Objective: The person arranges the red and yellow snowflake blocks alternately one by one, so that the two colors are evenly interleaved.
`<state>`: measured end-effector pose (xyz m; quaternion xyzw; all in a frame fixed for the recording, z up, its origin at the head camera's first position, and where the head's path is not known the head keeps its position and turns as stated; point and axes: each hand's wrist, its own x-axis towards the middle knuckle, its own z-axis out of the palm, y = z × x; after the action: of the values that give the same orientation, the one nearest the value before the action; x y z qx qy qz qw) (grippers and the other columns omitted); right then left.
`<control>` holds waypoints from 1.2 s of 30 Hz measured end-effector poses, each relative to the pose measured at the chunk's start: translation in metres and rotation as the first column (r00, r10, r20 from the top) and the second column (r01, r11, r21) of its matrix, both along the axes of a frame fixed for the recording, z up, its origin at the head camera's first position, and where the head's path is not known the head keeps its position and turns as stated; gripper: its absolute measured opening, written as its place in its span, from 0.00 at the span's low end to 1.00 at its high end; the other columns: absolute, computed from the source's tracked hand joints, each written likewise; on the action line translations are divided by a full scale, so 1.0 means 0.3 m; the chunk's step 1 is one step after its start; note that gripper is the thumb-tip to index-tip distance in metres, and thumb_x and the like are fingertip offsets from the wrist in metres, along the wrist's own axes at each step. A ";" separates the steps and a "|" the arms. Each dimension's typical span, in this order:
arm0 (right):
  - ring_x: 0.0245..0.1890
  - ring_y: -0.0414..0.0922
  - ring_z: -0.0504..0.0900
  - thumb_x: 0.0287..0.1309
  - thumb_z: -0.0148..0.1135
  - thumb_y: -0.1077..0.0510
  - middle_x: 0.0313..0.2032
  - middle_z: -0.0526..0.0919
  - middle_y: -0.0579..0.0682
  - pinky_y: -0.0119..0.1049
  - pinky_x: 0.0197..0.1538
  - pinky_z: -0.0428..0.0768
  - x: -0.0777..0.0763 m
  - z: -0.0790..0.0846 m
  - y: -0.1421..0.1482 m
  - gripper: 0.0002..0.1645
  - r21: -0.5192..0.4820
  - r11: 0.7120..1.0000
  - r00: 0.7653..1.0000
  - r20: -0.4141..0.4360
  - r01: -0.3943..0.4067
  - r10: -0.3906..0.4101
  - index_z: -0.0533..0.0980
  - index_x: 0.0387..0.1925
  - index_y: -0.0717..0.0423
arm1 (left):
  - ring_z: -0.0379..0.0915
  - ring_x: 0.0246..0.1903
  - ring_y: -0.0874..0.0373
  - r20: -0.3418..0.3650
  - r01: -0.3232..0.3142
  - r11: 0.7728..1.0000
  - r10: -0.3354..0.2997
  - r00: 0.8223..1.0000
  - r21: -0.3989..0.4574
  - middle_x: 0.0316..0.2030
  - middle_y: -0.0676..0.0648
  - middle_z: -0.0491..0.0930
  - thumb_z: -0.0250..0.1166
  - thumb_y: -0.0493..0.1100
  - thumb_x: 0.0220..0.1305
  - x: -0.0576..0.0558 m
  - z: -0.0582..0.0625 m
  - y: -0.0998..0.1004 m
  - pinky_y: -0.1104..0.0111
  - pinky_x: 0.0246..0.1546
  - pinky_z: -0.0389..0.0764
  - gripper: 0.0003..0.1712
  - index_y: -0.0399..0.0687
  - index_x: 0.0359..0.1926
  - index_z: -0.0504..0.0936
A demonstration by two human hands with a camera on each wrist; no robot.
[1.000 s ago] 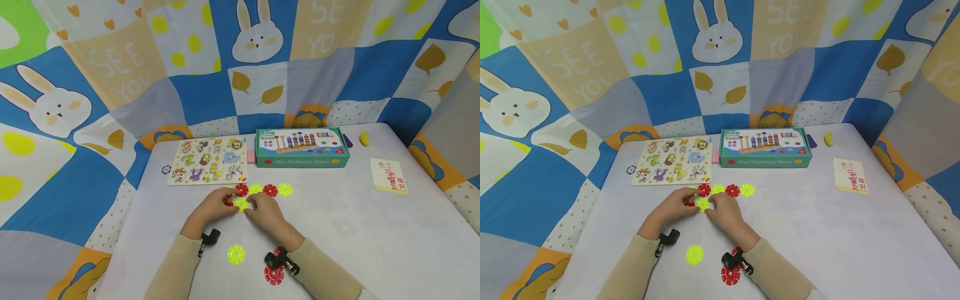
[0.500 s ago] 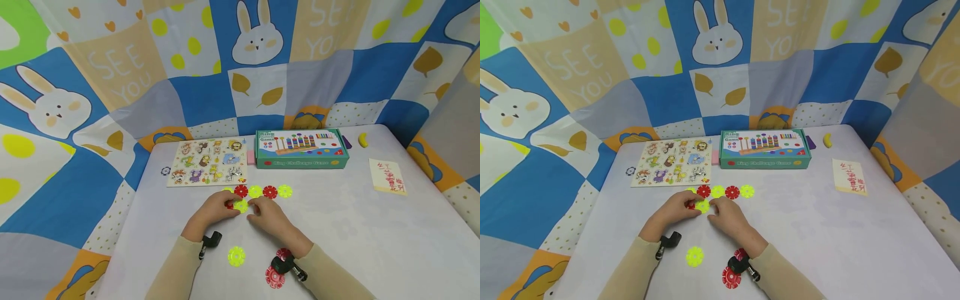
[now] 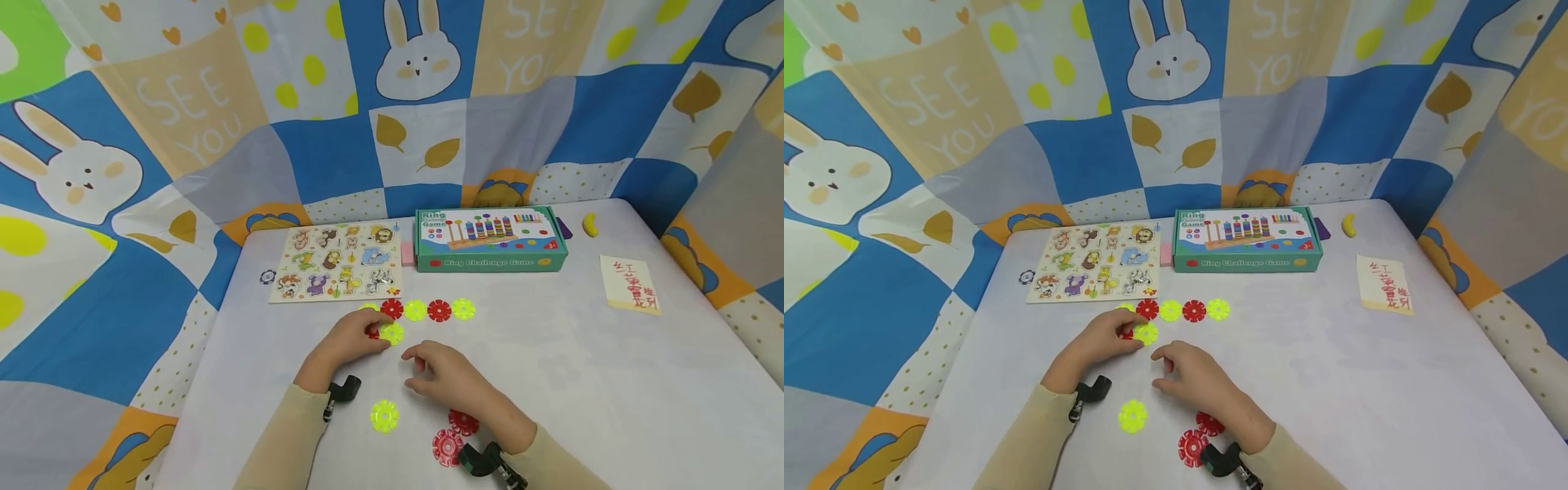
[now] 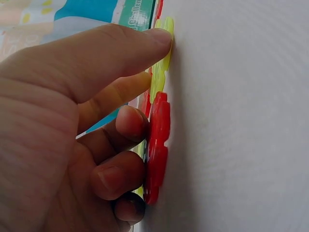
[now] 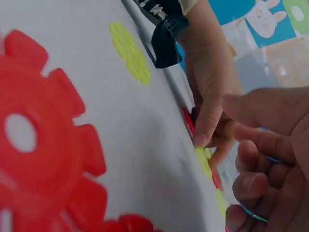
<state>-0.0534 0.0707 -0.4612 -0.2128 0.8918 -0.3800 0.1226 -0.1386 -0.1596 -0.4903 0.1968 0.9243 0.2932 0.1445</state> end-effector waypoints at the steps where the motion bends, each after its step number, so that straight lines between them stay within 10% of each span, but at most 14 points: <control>1: 0.27 0.39 0.70 0.49 0.70 0.47 0.28 0.73 0.41 0.30 0.31 0.70 0.010 0.002 0.008 0.22 0.001 1.000 1.000 0.003 -0.016 0.016 0.78 0.47 0.46 | 0.66 0.37 0.58 0.002 -0.003 1.000 0.003 1.000 0.000 0.35 0.57 0.71 0.71 0.55 0.52 0.000 0.000 0.000 0.64 0.40 0.70 0.25 0.62 0.53 0.79; 14: 0.27 0.35 0.70 0.42 0.73 0.42 0.27 0.72 0.36 0.29 0.30 0.71 0.126 -0.021 0.133 0.22 0.110 0.989 0.994 0.058 -0.102 0.097 0.79 0.41 0.42 | 0.66 0.36 0.59 0.013 -0.008 1.000 0.008 1.000 -0.003 0.32 0.55 0.70 0.71 0.56 0.52 -0.005 -0.004 -0.003 0.64 0.36 0.69 0.24 0.63 0.51 0.79; 36: 0.16 0.32 0.63 0.43 0.70 0.34 0.15 0.64 0.32 0.29 0.21 0.64 0.132 -0.085 0.097 0.19 0.225 0.942 0.960 -0.185 0.249 -0.209 0.75 0.30 0.38 | 0.66 0.34 0.59 0.010 -0.013 1.000 0.013 1.000 0.014 0.30 0.53 0.69 0.71 0.55 0.52 0.000 0.007 0.005 0.62 0.35 0.68 0.23 0.62 0.50 0.80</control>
<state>-0.0137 0.0997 -0.4868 -0.1201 0.9575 -0.2602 0.0318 -0.1386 -0.1582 -0.4882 0.1905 0.9228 0.3016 0.1458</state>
